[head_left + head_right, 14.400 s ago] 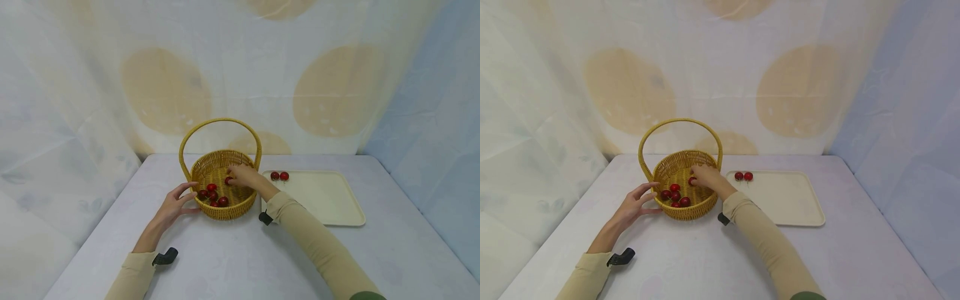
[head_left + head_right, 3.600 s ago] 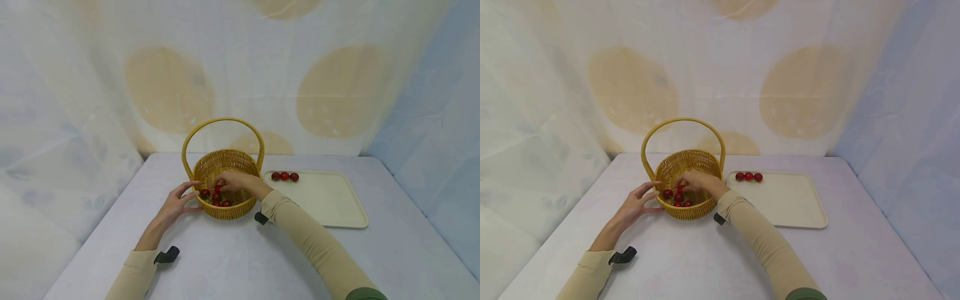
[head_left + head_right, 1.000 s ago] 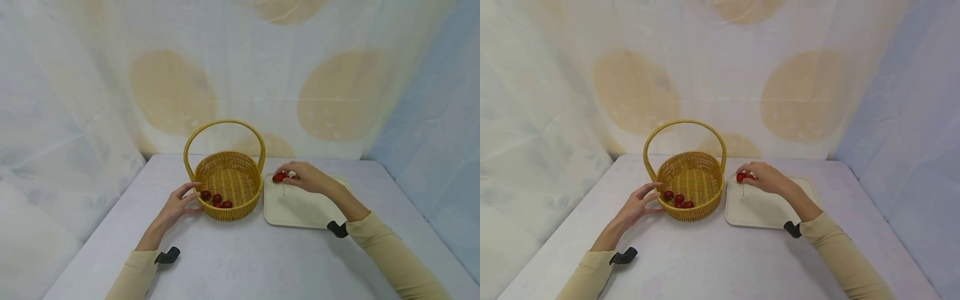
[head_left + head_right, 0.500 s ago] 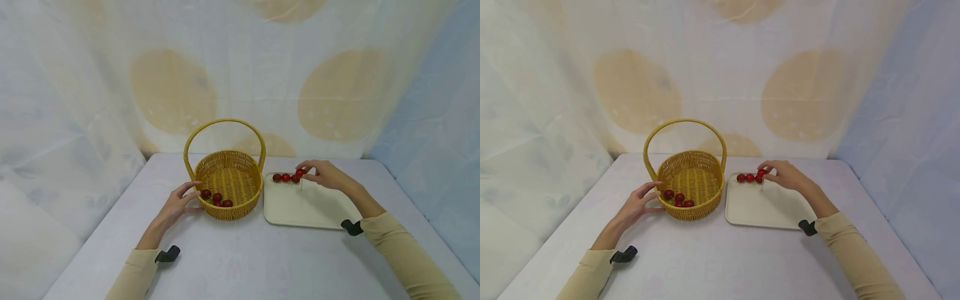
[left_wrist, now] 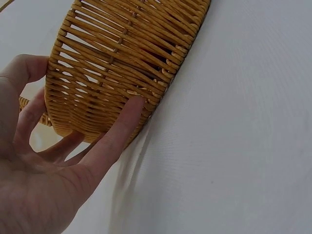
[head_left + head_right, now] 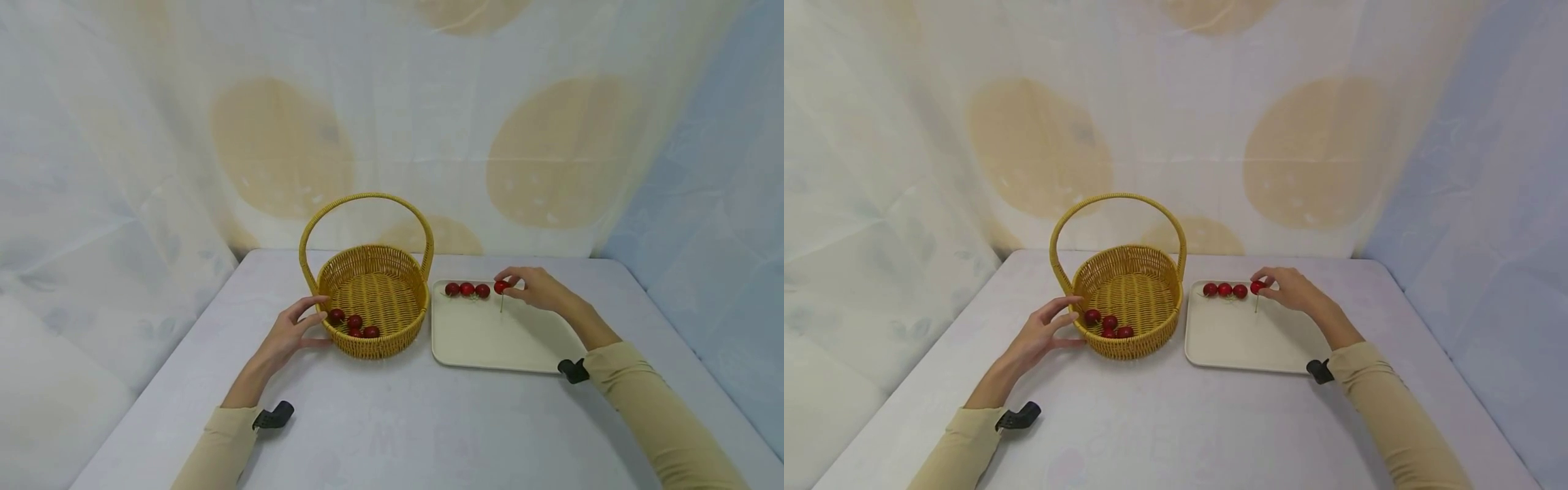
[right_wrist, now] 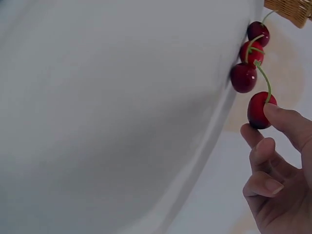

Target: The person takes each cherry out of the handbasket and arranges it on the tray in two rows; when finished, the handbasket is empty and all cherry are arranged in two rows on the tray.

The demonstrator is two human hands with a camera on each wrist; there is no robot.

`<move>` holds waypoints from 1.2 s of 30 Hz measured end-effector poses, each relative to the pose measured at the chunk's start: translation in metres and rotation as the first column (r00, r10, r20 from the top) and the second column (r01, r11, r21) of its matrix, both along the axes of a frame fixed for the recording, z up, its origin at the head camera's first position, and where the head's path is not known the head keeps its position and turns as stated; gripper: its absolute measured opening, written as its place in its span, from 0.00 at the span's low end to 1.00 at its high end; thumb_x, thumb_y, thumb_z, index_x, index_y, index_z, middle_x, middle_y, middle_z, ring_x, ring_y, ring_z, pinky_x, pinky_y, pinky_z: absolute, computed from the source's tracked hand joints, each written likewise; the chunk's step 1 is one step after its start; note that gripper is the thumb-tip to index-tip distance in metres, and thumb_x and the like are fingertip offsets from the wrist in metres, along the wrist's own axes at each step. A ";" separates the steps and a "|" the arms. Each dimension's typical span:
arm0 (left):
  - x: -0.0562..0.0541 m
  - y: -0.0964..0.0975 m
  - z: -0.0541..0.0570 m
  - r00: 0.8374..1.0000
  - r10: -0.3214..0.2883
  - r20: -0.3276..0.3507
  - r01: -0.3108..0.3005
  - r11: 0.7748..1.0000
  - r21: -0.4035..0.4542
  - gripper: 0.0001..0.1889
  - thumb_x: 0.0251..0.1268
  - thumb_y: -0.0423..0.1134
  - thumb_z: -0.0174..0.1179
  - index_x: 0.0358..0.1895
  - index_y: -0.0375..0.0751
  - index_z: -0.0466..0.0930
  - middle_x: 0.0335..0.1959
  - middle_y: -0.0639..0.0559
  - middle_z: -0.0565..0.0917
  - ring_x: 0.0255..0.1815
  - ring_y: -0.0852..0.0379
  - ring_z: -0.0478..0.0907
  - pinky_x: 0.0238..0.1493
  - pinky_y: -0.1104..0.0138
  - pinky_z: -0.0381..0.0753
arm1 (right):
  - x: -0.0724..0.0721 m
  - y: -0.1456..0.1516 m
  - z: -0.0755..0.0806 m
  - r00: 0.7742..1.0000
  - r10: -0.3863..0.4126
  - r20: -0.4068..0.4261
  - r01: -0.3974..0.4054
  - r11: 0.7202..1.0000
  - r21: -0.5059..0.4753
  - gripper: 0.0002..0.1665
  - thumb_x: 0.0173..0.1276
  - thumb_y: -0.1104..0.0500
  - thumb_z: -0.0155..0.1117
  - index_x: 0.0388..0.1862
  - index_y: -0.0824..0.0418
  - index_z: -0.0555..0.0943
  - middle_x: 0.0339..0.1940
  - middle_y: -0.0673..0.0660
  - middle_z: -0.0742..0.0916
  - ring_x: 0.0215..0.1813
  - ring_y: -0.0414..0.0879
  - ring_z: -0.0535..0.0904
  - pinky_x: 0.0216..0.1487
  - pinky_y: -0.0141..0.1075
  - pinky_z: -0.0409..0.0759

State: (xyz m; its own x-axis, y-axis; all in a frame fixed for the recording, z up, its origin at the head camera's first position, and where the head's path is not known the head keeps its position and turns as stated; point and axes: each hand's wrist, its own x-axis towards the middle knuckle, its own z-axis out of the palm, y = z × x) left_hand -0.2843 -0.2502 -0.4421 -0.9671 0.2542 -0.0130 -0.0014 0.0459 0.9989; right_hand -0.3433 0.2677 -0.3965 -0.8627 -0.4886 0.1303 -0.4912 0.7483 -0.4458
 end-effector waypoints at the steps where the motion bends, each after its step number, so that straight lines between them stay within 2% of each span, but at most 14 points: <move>1: 0.000 0.000 0.000 1.000 0.001 0.001 -0.001 1.000 -0.001 0.32 0.69 0.46 0.61 0.71 0.39 0.62 0.79 0.51 0.53 0.77 0.37 0.56 0.48 0.44 0.85 | -0.001 0.000 -0.002 1.000 0.001 0.008 -0.001 1.000 -0.004 0.19 0.70 0.64 0.62 0.58 0.65 0.77 0.45 0.68 0.86 0.30 0.50 0.80 0.27 0.33 0.79; 5: 0.000 0.000 0.001 1.000 0.002 0.002 -0.002 1.000 -0.001 0.32 0.69 0.46 0.61 0.71 0.39 0.62 0.79 0.52 0.53 0.77 0.37 0.56 0.48 0.44 0.85 | -0.005 0.001 -0.009 0.999 0.002 0.033 -0.001 1.000 -0.010 0.18 0.70 0.63 0.62 0.58 0.65 0.77 0.47 0.70 0.86 0.32 0.52 0.82 0.28 0.33 0.81; 11: -0.001 -0.001 -0.001 1.000 0.002 -0.002 -0.002 1.000 0.000 0.32 0.69 0.45 0.60 0.71 0.38 0.61 0.79 0.51 0.53 0.77 0.37 0.56 0.48 0.44 0.85 | -0.012 0.000 -0.015 0.992 -0.013 0.127 0.017 0.999 -0.027 0.19 0.72 0.64 0.59 0.60 0.66 0.75 0.51 0.74 0.83 0.31 0.53 0.83 0.29 0.36 0.84; 16: 0.000 -0.001 -0.001 1.000 0.000 -0.002 0.000 1.000 -0.001 0.31 0.70 0.45 0.60 0.71 0.38 0.62 0.79 0.51 0.53 0.77 0.38 0.55 0.48 0.44 0.85 | -0.017 -0.001 -0.019 0.982 -0.032 0.188 0.034 0.999 -0.008 0.21 0.72 0.64 0.59 0.62 0.67 0.74 0.53 0.73 0.83 0.40 0.56 0.84 0.33 0.38 0.87; 36: 0.001 0.000 0.000 1.000 -0.002 -0.009 0.002 1.000 -0.001 0.31 0.71 0.44 0.59 0.71 0.37 0.61 0.78 0.51 0.54 0.77 0.38 0.55 0.48 0.43 0.85 | -0.024 -0.004 -0.017 0.973 -0.049 0.224 0.038 0.998 0.053 0.23 0.72 0.62 0.59 0.64 0.68 0.72 0.55 0.75 0.82 0.32 0.50 0.84 0.30 0.37 0.85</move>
State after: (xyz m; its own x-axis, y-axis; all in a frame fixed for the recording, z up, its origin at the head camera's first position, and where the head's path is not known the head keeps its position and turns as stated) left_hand -0.2833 -0.2501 -0.4421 -0.9666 0.2561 -0.0046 0.0075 0.0465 0.9989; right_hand -0.3672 0.2632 -0.4139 -0.8877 -0.4510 -0.0923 -0.3490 0.7901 -0.5039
